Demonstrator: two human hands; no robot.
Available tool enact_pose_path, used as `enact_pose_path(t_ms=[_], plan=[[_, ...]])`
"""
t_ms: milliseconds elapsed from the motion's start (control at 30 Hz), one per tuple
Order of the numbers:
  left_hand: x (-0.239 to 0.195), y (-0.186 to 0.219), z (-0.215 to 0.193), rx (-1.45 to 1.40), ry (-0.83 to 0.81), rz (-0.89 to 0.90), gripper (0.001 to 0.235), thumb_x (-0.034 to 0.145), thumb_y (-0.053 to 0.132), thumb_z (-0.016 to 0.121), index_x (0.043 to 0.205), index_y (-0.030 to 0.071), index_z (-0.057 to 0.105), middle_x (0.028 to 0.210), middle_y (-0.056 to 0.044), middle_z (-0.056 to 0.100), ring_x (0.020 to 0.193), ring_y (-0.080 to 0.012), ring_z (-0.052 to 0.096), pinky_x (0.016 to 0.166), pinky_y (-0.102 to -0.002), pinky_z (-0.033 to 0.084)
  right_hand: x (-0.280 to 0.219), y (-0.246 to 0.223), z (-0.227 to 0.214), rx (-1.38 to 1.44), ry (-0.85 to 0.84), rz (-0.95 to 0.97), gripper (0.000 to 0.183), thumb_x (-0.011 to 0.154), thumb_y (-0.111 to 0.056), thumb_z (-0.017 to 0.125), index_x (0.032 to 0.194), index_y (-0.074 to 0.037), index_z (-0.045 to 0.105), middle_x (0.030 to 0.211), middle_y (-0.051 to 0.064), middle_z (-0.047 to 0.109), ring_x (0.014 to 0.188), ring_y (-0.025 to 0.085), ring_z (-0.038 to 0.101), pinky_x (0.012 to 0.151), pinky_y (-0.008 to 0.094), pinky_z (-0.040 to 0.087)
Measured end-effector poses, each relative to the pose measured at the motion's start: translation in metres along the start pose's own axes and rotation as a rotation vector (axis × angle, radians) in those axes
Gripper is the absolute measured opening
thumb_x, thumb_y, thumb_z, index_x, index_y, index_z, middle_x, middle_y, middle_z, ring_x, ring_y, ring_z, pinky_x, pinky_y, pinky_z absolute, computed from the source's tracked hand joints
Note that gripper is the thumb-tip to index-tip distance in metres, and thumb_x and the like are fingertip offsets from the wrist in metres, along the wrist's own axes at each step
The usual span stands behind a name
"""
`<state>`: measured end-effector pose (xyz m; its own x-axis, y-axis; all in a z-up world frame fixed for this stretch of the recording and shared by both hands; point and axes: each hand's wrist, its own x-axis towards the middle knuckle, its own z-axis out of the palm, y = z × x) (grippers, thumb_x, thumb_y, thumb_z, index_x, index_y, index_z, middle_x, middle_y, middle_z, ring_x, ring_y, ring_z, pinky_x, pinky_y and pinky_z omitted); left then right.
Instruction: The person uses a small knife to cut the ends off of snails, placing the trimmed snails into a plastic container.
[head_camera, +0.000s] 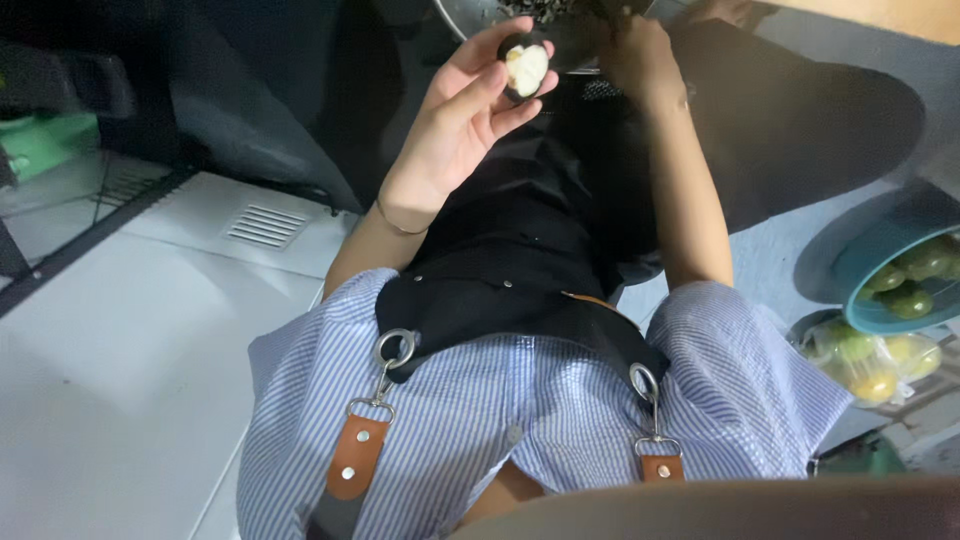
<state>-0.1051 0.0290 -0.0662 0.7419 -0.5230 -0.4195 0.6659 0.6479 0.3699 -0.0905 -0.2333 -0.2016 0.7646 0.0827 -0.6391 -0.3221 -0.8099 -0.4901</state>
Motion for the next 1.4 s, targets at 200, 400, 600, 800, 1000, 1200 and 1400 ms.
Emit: enact_pose_path(t_ms=[200,400,600,800,1000,1200,1400], plan=[[0.003,-0.008,-0.020,-0.121,0.094,0.101,0.036,0.101,0.016,0.068,0.134,0.004,0.058,0.132,-0.025,0.063,0.113,-0.0340,0.069,0.096,-0.034,0.062,-0.090,-0.035,-0.033,-0.096,0.150,-0.397,0.042,0.105,-0.022,0.062,0.143,-0.005,0.063,0.071,0.032,0.048,0.066,0.046,0.060,0.058,0.045,0.042],[0.010,-0.009,-0.024,-0.263,0.433,0.094,0.033,0.086,0.018,0.077,0.111,0.001,0.065,0.107,-0.019,0.069,0.094,-0.0297,0.072,0.084,-0.031,0.063,-0.144,-0.026,-0.032,-0.381,0.456,-0.591,0.044,0.103,-0.032,0.085,0.142,-0.020,0.070,0.088,0.004,0.061,0.071,0.022,0.060,0.056,0.035,0.045],[0.004,-0.027,-0.029,-0.268,0.262,0.231,0.025,0.096,0.013,0.070,0.118,0.004,0.062,0.115,-0.022,0.066,0.103,-0.0352,0.070,0.090,-0.035,0.063,-0.168,-0.051,-0.047,-0.131,0.494,-0.658,0.047,0.114,-0.035,0.056,0.149,-0.004,0.054,0.097,0.017,0.065,0.083,0.032,0.062,0.074,0.039,0.049],[-0.005,-0.023,-0.015,-0.005,-0.086,0.338,0.034,0.107,0.009,0.068,0.139,0.007,0.057,0.138,-0.008,0.062,0.127,-0.0213,0.061,0.108,-0.035,0.054,-0.178,-0.063,-0.050,-0.127,0.606,-0.773,0.032,0.113,-0.032,0.058,0.136,-0.013,0.067,0.098,0.013,0.072,0.078,0.026,0.065,0.067,0.036,0.050],[-0.007,-0.025,-0.009,0.027,-0.071,0.299,0.031,0.095,0.002,0.075,0.122,0.010,0.062,0.114,-0.006,0.067,0.107,-0.0197,0.065,0.093,-0.039,0.060,-0.182,-0.064,-0.050,-0.142,0.602,-0.761,0.032,0.112,-0.033,0.060,0.132,-0.011,0.071,0.098,0.017,0.070,0.076,0.029,0.064,0.066,0.038,0.048],[-0.008,-0.017,-0.007,0.120,-0.180,0.410,0.039,0.101,0.009,0.074,0.138,0.006,0.061,0.135,-0.012,0.065,0.126,-0.0271,0.064,0.101,-0.040,0.060,-0.187,-0.062,-0.052,-0.058,0.566,-0.797,0.031,0.111,-0.033,0.060,0.132,-0.012,0.070,0.093,0.016,0.069,0.072,0.029,0.060,0.064,0.038,0.046],[-0.008,-0.020,-0.009,0.058,-0.187,0.394,0.041,0.097,0.004,0.077,0.135,0.007,0.062,0.131,-0.012,0.067,0.120,-0.0243,0.065,0.096,-0.041,0.059,-0.189,-0.065,-0.048,-0.087,0.600,-0.753,0.035,0.111,-0.037,0.056,0.131,-0.013,0.071,0.094,0.017,0.068,0.070,0.029,0.059,0.063,0.038,0.043]])
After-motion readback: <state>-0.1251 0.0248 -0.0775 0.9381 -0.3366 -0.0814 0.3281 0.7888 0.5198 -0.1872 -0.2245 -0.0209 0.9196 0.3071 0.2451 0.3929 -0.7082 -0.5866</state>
